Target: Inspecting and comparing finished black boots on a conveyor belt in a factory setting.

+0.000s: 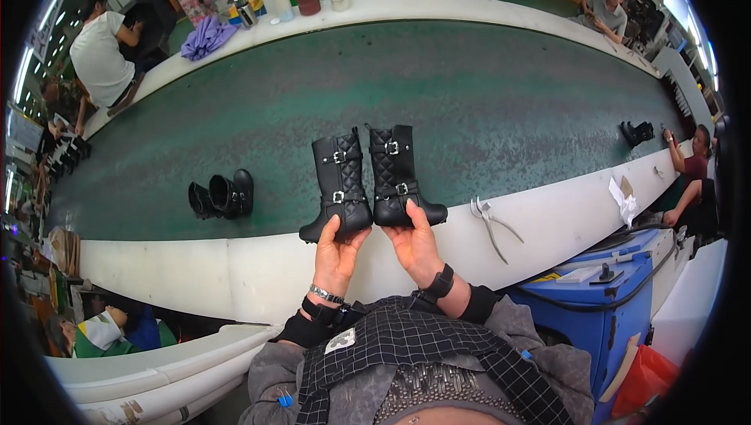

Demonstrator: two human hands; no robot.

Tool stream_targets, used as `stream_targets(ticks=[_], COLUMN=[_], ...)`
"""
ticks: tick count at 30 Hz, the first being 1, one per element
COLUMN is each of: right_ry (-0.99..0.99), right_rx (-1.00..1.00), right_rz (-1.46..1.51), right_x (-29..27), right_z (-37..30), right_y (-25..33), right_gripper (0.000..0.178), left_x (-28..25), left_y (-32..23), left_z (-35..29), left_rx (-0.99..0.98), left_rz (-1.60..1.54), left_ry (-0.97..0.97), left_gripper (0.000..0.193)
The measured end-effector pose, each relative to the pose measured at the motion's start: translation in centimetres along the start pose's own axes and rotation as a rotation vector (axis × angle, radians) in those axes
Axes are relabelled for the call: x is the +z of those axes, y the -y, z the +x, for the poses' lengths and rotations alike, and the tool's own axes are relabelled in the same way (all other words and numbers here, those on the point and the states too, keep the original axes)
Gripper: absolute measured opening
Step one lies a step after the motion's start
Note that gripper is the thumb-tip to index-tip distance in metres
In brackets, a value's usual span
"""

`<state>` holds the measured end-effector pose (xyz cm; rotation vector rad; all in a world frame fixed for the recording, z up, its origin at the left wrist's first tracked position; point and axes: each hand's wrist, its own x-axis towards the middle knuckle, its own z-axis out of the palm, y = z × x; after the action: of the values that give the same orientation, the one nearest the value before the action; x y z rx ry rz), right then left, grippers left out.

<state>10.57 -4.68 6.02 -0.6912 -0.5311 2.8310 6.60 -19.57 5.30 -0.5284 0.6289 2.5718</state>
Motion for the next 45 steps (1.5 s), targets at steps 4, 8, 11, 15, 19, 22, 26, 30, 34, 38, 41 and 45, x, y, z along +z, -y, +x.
stream_targets(ticks=[4, 8, 11, 15, 19, 22, 26, 30, 34, 38, 41, 45], right_ry=[-0.019, 0.007, 0.022, 0.050, 0.094, 0.139, 0.171, 0.182, 0.187, 0.160, 0.263, 0.713], right_rx=[-0.013, -0.028, -0.045, -0.050, -0.052, -0.055, -0.070, -0.062, -0.062, -0.080, 0.121, 0.437], right_rz=[0.004, 0.008, 0.001, -0.022, -0.037, -0.033, -0.018, -0.051, -0.054, -0.075, -0.019, 0.086], right_x=[0.1, 0.0, -0.1, 0.0, 0.1, 0.3, 0.6, 0.8, 0.9, 0.9, 0.6, -0.7], right_z=[0.0, 0.0, 0.1, 0.2, 0.2, 0.1, -0.1, -0.1, -0.1, 0.0, 0.2, 0.8], right_y=[-0.1, -0.3, -0.4, -0.4, 0.1, 0.5, 0.6, 0.7, 0.8, 1.0, 2.1, 3.5], right_gripper=[0.038, 0.037, 0.034, 0.032, 0.035, 0.035, 0.034, 0.034, 0.033, 0.034, 0.042, 0.054], left_x=[0.3, 0.5, 0.4, 0.6, 0.7, 0.8, 1.0, 1.0, 0.9, 1.1, 1.0, -0.8], left_y=[0.2, 0.3, 0.5, 0.6, 0.7, 0.8, 0.9, 1.0, 1.1, 0.9, 0.0, 0.0], left_z=[0.0, -0.2, -0.3, -0.3, -0.4, -0.6, -0.8, -0.8, -0.7, -0.8, -0.9, -0.1], left_rx=[0.016, 0.035, 0.041, 0.074, 0.128, 0.164, 0.210, 0.241, 0.226, 0.229, 0.097, -0.013], left_rz=[-0.005, -0.001, 0.012, 0.030, 0.047, 0.044, 0.097, 0.110, 0.066, 0.086, 0.022, 0.027], left_ry=[0.013, 0.013, 0.015, 0.039, 0.033, 0.080, 0.116, 0.140, 0.143, 0.162, 0.289, 0.441], left_gripper=[0.038, 0.038, 0.038, 0.037, 0.034, 0.034, 0.041, 0.039, 0.039, 0.040, 0.041, 0.042])
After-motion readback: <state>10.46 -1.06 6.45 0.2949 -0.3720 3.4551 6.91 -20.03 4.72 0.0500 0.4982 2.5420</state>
